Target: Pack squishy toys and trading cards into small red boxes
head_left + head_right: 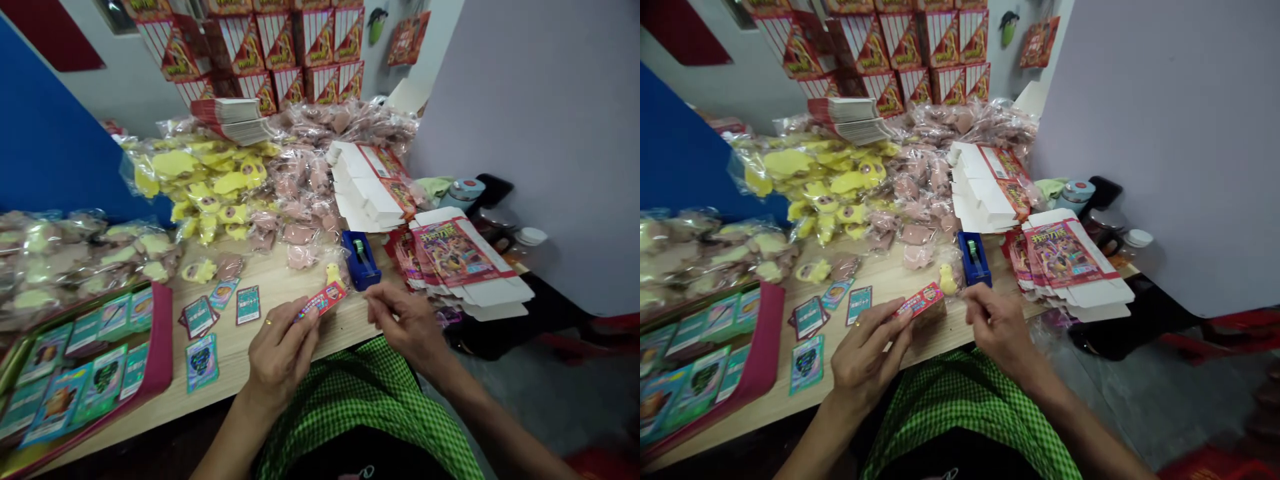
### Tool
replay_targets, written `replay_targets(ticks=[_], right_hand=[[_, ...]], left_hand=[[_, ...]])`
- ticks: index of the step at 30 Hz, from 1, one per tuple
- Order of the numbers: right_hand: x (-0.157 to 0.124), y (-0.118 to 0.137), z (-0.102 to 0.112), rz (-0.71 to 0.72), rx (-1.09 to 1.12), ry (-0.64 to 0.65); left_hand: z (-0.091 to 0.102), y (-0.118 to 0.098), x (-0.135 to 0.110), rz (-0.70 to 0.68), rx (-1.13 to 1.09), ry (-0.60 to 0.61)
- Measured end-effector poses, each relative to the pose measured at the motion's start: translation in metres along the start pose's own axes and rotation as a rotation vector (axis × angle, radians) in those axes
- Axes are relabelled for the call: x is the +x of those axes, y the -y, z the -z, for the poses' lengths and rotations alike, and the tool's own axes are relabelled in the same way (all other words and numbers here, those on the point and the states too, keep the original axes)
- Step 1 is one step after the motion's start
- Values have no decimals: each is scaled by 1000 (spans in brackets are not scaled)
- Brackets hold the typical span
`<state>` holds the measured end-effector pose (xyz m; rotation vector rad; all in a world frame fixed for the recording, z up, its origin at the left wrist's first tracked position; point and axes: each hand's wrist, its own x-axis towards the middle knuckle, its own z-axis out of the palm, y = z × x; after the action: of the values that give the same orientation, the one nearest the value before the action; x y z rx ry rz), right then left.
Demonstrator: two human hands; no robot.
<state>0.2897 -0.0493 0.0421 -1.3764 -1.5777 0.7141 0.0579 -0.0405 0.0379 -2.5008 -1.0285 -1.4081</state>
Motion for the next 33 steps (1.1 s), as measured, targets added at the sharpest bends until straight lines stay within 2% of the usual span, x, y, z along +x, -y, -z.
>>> replay_targets(ticks=[2,4,6,9,13,15,18,21,27,31,33], right_hand=[[-3,22,-8,47,204,189],[-2,36,-19,-26,396,315],[2,44,-30,-113,517,370],[9,48,-43,-174,575,357],[14,48,-53,-213,540,302],[14,47,-57,-249,527,265],[10,46,-61,-289,560,228],[5,42,-65,-257,595,180],[0,35,-72,-215,607,121],[-1,33,-73,-217,574,98],[-5,29,-71,-227,550,89]], left_hand=[[1,0,1,-13,8,-1],[1,2,1,-30,22,5],[1,5,1,-45,28,8],[0,7,-1,-46,17,-15],[-2,7,-2,25,-9,-75],[-3,8,-2,26,-21,-63],[-1,9,-1,9,-40,2],[5,9,4,59,-104,62],[15,13,27,245,-347,226],[15,18,46,446,-381,354],[17,13,54,486,-365,438]])
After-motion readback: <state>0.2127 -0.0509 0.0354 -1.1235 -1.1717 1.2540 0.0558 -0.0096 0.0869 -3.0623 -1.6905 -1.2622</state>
